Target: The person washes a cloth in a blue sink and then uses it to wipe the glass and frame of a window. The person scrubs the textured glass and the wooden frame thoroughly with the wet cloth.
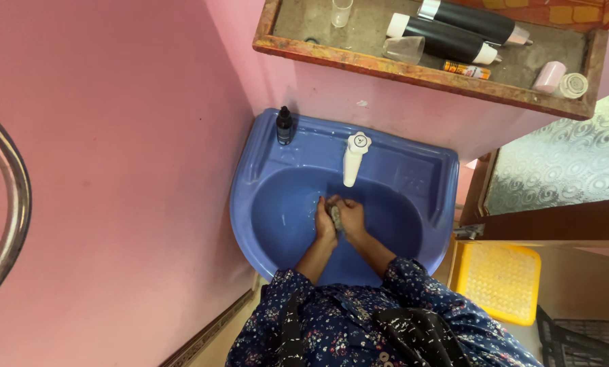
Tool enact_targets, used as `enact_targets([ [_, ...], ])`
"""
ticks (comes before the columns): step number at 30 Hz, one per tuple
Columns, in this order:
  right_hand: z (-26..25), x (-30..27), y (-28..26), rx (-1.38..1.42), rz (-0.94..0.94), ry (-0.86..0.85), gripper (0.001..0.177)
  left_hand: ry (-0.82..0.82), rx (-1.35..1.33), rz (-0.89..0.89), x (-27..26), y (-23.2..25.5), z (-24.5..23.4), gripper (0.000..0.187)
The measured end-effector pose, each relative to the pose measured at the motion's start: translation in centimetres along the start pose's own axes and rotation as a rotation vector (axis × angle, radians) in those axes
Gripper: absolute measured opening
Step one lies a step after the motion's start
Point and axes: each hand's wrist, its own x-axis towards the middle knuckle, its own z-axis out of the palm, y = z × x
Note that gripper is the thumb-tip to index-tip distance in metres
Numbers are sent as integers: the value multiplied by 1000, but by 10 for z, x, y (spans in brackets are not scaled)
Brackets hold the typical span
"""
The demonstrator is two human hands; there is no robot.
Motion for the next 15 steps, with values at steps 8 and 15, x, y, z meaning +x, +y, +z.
enact_targets([
  [8,-16,9,1,431,256,-309,28,-52,663,508,-26,4,21,40],
  [15,-7,-12,-9,155,177,-185,31,-47,1374,935,-47,27,27,54],
])
